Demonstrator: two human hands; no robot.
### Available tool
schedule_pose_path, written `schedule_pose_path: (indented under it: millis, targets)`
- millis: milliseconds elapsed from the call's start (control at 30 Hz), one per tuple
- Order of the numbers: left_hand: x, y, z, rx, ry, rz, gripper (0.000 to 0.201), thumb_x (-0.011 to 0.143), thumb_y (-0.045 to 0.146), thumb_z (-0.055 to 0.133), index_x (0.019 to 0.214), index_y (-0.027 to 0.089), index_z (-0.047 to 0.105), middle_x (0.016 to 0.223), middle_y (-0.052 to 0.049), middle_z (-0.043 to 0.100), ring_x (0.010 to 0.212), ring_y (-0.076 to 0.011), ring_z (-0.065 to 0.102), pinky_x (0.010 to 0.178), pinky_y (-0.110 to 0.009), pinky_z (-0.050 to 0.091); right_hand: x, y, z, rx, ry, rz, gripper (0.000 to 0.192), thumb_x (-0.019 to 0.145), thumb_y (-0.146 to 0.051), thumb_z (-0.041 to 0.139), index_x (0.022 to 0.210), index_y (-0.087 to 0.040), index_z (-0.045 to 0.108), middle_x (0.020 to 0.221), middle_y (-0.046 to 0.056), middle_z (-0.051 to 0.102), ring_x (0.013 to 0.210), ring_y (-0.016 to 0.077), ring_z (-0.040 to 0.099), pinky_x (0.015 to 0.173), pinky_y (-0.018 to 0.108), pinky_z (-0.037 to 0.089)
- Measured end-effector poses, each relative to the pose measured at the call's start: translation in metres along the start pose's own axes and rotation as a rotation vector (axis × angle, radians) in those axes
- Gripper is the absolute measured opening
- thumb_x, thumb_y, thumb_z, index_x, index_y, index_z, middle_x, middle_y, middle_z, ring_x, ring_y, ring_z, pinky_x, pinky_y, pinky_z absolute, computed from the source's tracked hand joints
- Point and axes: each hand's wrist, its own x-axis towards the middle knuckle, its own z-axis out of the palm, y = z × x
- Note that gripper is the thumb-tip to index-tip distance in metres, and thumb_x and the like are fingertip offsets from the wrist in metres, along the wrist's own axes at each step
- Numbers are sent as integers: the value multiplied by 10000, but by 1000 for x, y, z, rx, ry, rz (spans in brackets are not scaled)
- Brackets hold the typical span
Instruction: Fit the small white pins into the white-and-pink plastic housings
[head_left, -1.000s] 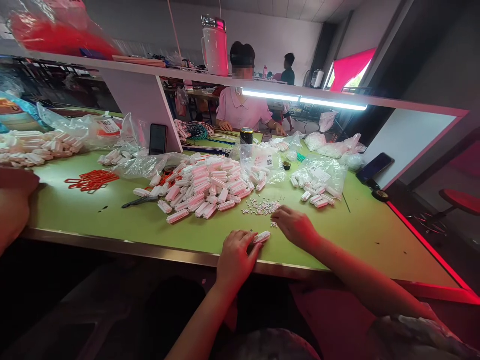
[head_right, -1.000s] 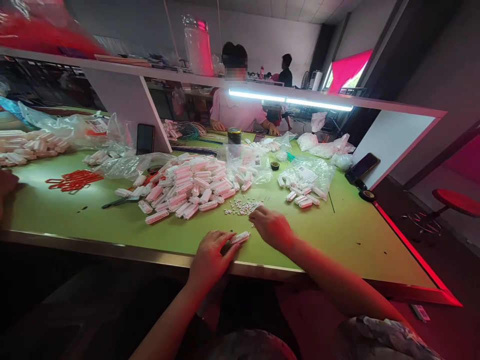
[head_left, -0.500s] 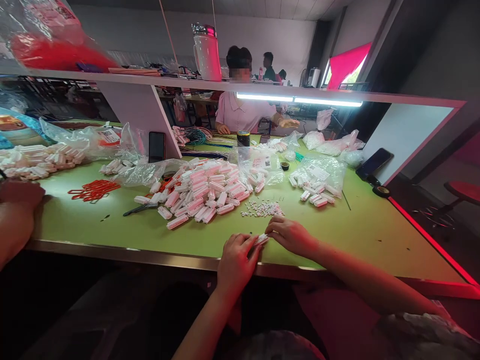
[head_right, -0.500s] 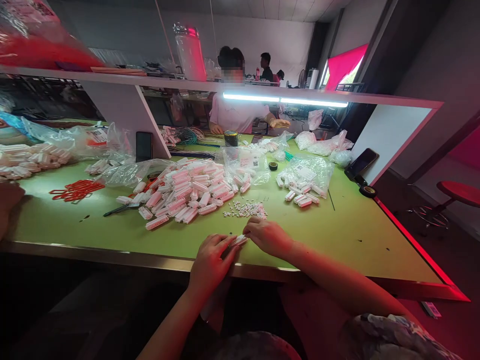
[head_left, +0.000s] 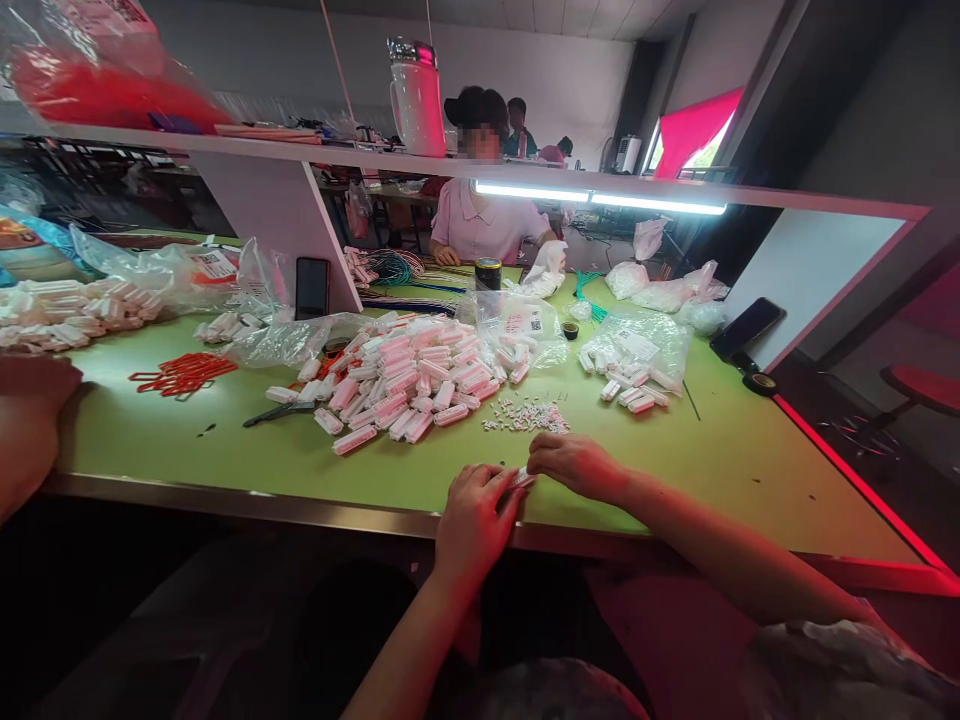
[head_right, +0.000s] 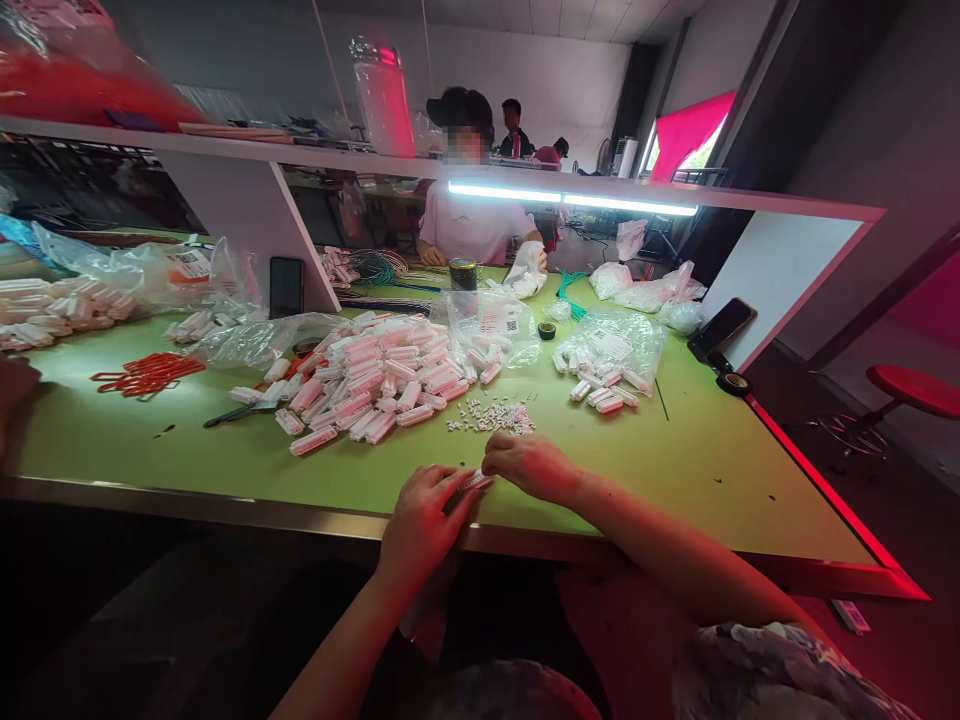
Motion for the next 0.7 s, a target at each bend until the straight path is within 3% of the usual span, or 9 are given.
schedule_pose_path:
  millis: [233, 400, 567, 700]
  targets:
    - [0, 0, 1, -4, -5, -4, 185, 951, 292, 607, 1090, 216, 702, 959, -70, 674, 945, -245, 596, 866, -410, 500, 0, -7, -2, 25, 8, 11, 243, 1038, -229, 429, 1000, -197, 667, 1040, 53, 627, 819, 132, 615, 729, 238, 446]
    - [1, 1, 0, -6, -4, -4, 194, 961, 319, 593, 1076, 208, 702, 941, -70, 667, 934, -242, 584, 867, -411, 494, 3, -16, -3, -232, -17, 2, 194, 1027, -219, 466, 1001, -213, 658, 1017, 31, 640, 734, 139, 565, 651, 259, 384]
    - [1, 2, -2, -6, -2, 6, 161, 964, 298, 571, 1021, 222, 701, 924, -61, 667, 920, -240, 588, 845, -406, 493, 7, -29, -5, -463, -94, -132, 205, 1026, -183, 464, 938, -173, 649, 928, 55, 632, 719, 148, 544, 656, 289, 367]
    - [1, 2, -2, -2, -4, 2, 127, 931, 243, 597, 1005, 218, 697, 925, -58, 668, 919, -242, 589, 842, -407, 494, 7, -37, -6, -547, -82, -222, 206, 1013, -132, 453, 939, -157, 643, 900, 72, 629, 714, 164, 533, 626, 322, 353]
